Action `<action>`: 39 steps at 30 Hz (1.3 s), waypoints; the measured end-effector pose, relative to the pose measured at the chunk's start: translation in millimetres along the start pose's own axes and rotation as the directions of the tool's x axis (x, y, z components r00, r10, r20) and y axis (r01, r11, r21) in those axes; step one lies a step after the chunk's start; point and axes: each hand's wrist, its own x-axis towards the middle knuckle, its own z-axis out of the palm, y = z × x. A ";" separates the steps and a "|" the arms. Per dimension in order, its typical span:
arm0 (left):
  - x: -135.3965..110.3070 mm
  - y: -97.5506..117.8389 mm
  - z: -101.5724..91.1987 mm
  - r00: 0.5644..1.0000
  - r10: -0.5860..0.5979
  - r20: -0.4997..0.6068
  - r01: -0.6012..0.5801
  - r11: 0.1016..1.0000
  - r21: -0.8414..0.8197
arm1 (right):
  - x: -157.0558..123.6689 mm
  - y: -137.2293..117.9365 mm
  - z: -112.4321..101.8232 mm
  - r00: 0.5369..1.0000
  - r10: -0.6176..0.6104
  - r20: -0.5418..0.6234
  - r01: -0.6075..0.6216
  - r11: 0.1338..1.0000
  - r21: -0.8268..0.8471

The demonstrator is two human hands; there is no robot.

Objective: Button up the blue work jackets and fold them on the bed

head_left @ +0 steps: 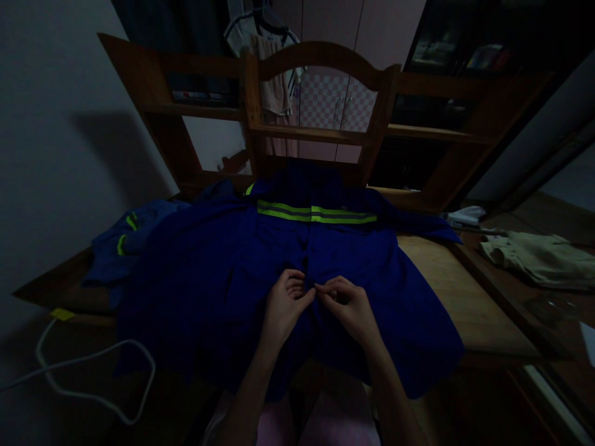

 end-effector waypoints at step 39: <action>-14.9 0.5 4.2 0.983 0.182 -0.035 -0.164 0.941 0.297 | 1.4 -2.3 0.6 0.999 0.010 0.042 -0.004 0.990 -0.139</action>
